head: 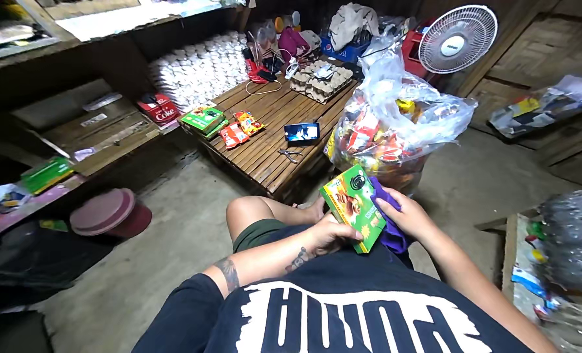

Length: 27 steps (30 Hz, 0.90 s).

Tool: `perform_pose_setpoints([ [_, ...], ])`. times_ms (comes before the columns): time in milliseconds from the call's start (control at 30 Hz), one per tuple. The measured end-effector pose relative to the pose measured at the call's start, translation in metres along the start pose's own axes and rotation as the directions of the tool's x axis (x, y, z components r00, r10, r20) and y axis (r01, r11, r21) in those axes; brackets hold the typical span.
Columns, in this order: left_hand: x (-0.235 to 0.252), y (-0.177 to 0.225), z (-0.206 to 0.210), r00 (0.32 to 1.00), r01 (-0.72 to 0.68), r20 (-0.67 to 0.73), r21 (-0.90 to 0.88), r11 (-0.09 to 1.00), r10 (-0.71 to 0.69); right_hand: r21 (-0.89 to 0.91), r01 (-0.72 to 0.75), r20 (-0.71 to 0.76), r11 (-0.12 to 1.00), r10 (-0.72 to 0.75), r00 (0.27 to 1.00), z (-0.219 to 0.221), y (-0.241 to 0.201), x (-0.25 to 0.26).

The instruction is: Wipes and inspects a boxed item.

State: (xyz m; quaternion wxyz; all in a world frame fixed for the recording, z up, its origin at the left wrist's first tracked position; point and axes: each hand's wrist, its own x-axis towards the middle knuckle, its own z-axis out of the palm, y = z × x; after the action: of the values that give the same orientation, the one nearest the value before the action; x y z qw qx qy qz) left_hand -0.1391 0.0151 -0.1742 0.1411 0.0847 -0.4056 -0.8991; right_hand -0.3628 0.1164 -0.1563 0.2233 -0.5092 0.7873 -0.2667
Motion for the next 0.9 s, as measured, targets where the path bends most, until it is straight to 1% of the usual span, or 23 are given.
perform_pose_setpoints([
  [233, 0.0, 0.001, 0.002, 1.0, 0.004, 0.017, 0.008, 1.0, -0.004, -0.203, 0.028, 0.128, 0.979, -0.002, 0.992, -0.034, -0.005, -0.01],
  [333, -0.001, 0.003, 0.003, 1.0, 0.006, 0.024, 0.01, 1.0, -0.006, -0.177, 0.082, 0.117, 0.981, -0.062, 0.991, -0.04, -0.002, -0.011],
  [433, -0.002, 0.002, -0.001, 0.999, 0.001, 0.044, 0.0, 1.0, -0.001, -0.12, 0.143, 0.042, 0.982, -0.139, 0.989, -0.046, 0.009, -0.007],
  [500, -0.002, 0.002, -0.004, 0.999, 0.0, 0.053, 0.0, 1.0, 0.0, -0.13, 0.121, -0.053, 0.984, -0.129, 0.99, -0.054, 0.009, -0.005],
  [533, -0.002, 0.002, -0.005, 0.998, 0.0, 0.068, -0.001, 1.0, 0.0, -0.128, 0.108, -0.125, 0.986, -0.124, 0.984, -0.057, 0.008, -0.004],
  [600, -0.002, 0.004, -0.003, 0.996, 0.006, 0.09, 0.0, 1.0, -0.006, -0.064, 0.116, -0.288, 0.991, -0.13, 0.949, -0.059, 0.002, -0.002],
  [633, -0.002, 0.004, -0.002, 0.996, 0.015, 0.092, 0.004, 1.0, -0.016, -0.012, 0.144, -0.358, 0.99, -0.139, 0.923, -0.057, -0.004, -0.002],
  [700, -0.001, 0.004, -0.001, 0.996, 0.039, 0.085, 0.009, 0.999, -0.039, 0.109, 0.242, -0.429, 0.964, -0.174, 0.886, -0.044, -0.019, -0.002],
  [767, 0.001, 0.004, 0.0, 0.995, 0.05, 0.084, 0.008, 0.999, -0.05, 0.143, 0.335, -0.411, 0.931, -0.252, 0.876, -0.024, -0.032, 0.002],
  [800, 0.001, 0.003, 0.0, 0.995, 0.046, 0.091, 0.007, 0.999, -0.047, 0.111, 0.364, -0.371, 0.925, -0.301, 0.879, -0.012, -0.034, 0.007],
  [900, 0.002, -0.001, -0.004, 0.997, 0.017, 0.082, -0.02, 1.0, -0.015, -0.139, 0.4, -0.204, 0.906, -0.422, 0.883, 0.021, -0.039, 0.018],
])
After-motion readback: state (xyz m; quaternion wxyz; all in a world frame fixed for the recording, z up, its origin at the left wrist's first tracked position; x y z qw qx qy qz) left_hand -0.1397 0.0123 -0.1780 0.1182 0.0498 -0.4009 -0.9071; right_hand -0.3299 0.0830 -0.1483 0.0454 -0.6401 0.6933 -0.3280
